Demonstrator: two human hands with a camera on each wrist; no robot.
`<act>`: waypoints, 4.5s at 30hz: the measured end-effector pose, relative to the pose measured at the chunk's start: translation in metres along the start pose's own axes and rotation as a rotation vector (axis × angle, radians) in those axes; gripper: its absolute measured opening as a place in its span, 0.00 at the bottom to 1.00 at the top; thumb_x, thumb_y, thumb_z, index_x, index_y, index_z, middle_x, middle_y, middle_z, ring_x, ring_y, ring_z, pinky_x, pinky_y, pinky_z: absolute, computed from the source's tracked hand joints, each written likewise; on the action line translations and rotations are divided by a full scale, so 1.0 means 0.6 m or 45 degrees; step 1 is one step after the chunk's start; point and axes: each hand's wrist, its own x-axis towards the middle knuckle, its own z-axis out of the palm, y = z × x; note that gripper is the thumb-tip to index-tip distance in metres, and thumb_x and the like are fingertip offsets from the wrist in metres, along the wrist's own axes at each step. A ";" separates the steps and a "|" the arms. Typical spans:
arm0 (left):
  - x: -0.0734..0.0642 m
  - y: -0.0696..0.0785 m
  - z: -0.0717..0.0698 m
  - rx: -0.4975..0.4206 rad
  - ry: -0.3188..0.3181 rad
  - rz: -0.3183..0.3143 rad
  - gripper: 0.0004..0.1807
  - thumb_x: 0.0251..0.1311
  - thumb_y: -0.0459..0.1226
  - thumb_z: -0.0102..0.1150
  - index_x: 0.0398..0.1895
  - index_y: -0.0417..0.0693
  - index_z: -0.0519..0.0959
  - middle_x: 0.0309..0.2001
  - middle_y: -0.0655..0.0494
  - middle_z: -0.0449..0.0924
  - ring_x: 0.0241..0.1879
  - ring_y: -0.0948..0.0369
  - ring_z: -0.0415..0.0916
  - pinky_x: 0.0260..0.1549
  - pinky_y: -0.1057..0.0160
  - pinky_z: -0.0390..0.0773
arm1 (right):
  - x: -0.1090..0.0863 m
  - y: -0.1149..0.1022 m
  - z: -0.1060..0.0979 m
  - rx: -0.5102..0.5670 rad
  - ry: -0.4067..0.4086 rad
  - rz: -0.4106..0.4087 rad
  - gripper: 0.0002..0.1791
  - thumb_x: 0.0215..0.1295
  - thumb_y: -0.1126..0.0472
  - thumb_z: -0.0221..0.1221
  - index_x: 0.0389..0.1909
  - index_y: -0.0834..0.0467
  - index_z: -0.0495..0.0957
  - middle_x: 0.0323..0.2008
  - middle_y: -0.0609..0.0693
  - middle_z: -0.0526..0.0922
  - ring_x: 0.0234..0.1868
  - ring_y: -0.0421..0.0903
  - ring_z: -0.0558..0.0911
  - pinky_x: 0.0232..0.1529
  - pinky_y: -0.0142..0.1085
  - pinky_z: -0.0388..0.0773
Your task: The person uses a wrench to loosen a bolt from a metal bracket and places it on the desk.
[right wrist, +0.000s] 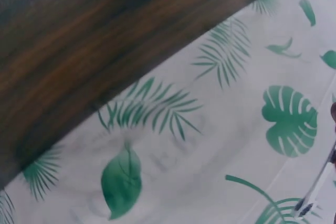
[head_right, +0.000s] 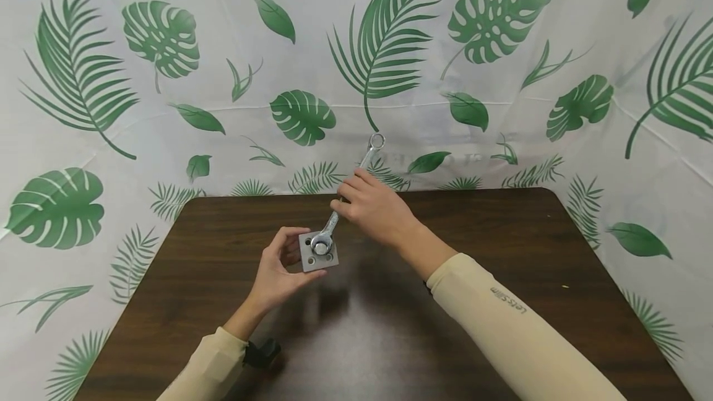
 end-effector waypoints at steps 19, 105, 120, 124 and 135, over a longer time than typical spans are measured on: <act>-0.003 0.006 -0.005 0.079 0.123 -0.034 0.39 0.34 0.21 0.79 0.55 0.34 0.71 0.44 0.42 0.83 0.43 0.52 0.82 0.40 0.52 0.83 | -0.057 -0.038 -0.051 0.265 -0.203 0.604 0.21 0.59 0.71 0.64 0.52 0.50 0.85 0.32 0.46 0.79 0.29 0.44 0.74 0.23 0.36 0.73; 0.001 -0.001 0.006 0.040 0.249 0.029 0.39 0.33 0.19 0.78 0.54 0.28 0.69 0.46 0.38 0.81 0.44 0.53 0.81 0.39 0.51 0.83 | -0.087 -0.173 0.002 1.067 -0.136 1.100 0.23 0.54 0.70 0.70 0.54 0.63 0.82 0.32 0.43 0.80 0.30 0.37 0.76 0.28 0.30 0.75; -0.005 0.007 0.008 0.058 0.157 -0.003 0.40 0.34 0.20 0.78 0.55 0.30 0.69 0.47 0.40 0.81 0.44 0.48 0.82 0.41 0.49 0.82 | -0.083 -0.097 0.018 0.578 -0.154 0.825 0.24 0.58 0.77 0.59 0.52 0.53 0.85 0.37 0.44 0.80 0.36 0.43 0.78 0.30 0.34 0.74; -0.005 0.011 0.008 0.058 0.137 -0.015 0.39 0.34 0.20 0.78 0.55 0.31 0.70 0.45 0.40 0.82 0.43 0.48 0.82 0.41 0.50 0.83 | -0.071 -0.076 0.021 0.465 -0.124 0.707 0.25 0.53 0.79 0.58 0.48 0.53 0.86 0.37 0.45 0.81 0.36 0.45 0.79 0.31 0.37 0.75; -0.011 -0.049 0.009 0.038 0.045 -0.020 0.41 0.36 0.24 0.80 0.58 0.43 0.70 0.48 0.46 0.81 0.46 0.54 0.82 0.42 0.57 0.83 | -0.038 -0.040 0.022 0.257 -0.078 0.438 0.20 0.51 0.76 0.67 0.42 0.53 0.88 0.38 0.48 0.82 0.45 0.50 0.79 0.60 0.45 0.71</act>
